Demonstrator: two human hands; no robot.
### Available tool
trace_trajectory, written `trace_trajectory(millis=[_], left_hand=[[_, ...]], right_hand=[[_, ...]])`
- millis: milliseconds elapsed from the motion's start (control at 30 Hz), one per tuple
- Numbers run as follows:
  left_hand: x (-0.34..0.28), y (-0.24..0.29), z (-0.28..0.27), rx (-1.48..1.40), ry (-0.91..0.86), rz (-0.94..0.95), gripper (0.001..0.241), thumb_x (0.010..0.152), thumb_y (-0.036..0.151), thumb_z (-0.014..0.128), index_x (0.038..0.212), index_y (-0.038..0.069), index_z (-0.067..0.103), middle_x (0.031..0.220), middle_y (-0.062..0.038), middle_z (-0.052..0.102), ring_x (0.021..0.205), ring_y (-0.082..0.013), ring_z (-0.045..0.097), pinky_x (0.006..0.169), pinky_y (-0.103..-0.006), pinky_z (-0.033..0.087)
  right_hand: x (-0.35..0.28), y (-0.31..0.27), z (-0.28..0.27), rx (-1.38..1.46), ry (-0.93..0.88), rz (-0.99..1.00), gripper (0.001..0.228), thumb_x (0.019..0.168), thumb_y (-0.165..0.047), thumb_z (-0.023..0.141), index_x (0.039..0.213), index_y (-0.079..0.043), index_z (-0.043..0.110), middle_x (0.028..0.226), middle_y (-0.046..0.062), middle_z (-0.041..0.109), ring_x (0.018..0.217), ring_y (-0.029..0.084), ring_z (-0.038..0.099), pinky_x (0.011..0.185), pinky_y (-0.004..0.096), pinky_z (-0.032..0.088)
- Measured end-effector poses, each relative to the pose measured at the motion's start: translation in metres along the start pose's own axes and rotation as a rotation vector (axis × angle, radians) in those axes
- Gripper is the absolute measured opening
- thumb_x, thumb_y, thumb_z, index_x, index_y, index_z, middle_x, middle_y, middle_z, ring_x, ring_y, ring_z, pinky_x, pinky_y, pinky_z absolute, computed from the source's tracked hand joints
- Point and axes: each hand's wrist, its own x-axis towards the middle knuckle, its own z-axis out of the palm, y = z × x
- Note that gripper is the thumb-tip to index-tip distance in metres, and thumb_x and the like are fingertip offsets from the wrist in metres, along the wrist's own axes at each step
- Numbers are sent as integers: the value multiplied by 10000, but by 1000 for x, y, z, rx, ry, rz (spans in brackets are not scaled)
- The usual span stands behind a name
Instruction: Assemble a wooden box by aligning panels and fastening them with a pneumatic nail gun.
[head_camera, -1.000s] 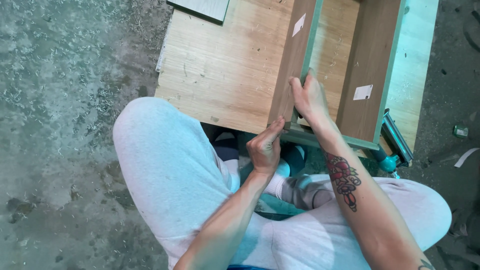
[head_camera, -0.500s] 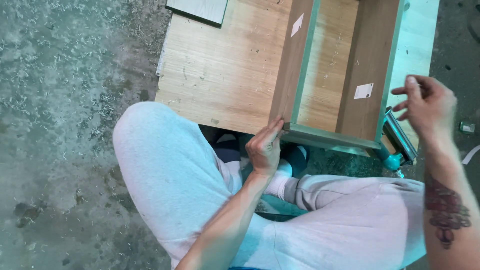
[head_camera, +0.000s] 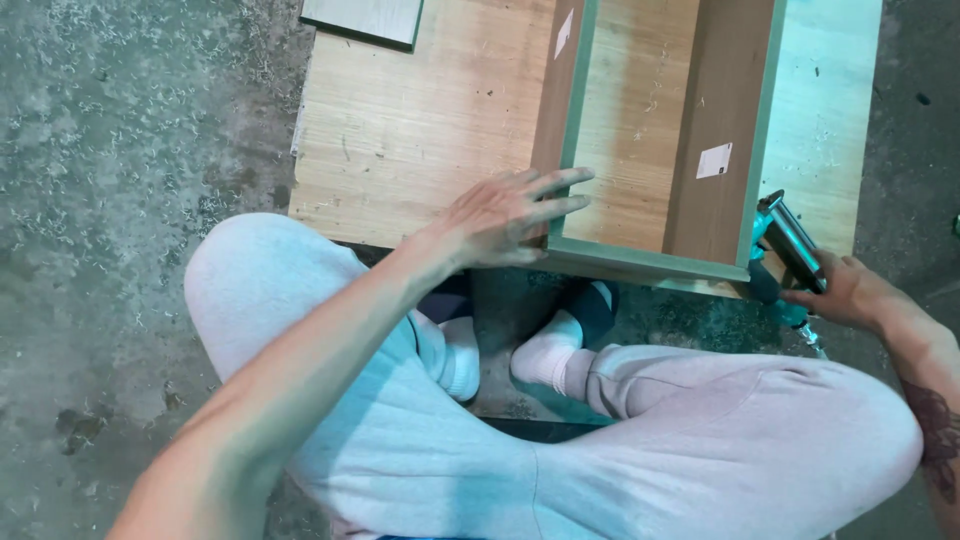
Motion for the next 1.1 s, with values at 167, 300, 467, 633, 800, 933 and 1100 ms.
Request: trace_trajectory(millis=[167,300,467,633,800,933,1100], left_hand=[[6,-8,-10,-15,-141,54,891,682,297,888,1491,190,530,1623,-37,380,1204,-266,577,1025,-464,505],[5,-8,-13,-31,-161,95,868,734,328,842,1508,152,488,1620,-101,380,1154,-280,573,989,-441,498],[10,-14,-21,89,-179,157,760,798,388,874,1463,201,556,1514,-73,492,997,-208,610,805,-346,553],[29,-26,-37,222,-251,276,675,809,494,831,1410,287,603,1396,-29,561,974,-166,563,796,-317,518],[45,-20,-45,386,-7,480,219,839,487,770,907,289,706,1135,19,521,977,-206,413,791,-367,356],[40,-11,-45,437,-2,465,162,829,403,779,861,266,699,1112,52,536,1064,-200,431,810,-361,375],[28,-18,-42,127,-122,329,323,852,237,783,1157,183,690,1298,16,599,1417,-220,415,1016,-343,520]], right_hand=[[-55,-92,-66,-367,-13,101,701,918,-673,567,1471,-244,530,1254,81,756,1139,264,773,987,435,636],[-182,-243,-140,103,871,-411,389,940,-71,762,1320,-18,696,995,112,643,898,253,612,760,357,544],[-175,-339,-110,327,956,-756,437,896,-242,766,1280,-52,675,1138,113,625,1103,344,643,940,426,543],[-149,-362,-95,400,1071,-692,344,962,-184,735,1280,-61,690,1125,94,631,1032,319,661,884,416,575],[-141,-364,-82,442,1039,-670,314,938,-193,762,1225,-85,697,1057,100,663,976,326,683,857,442,579],[-144,-368,-86,526,1030,-673,304,975,-187,729,1246,-58,678,1075,120,666,978,360,680,837,464,577],[-147,-369,-93,513,1072,-738,316,938,-103,752,1247,-59,704,1174,145,699,1050,369,701,838,475,588]])
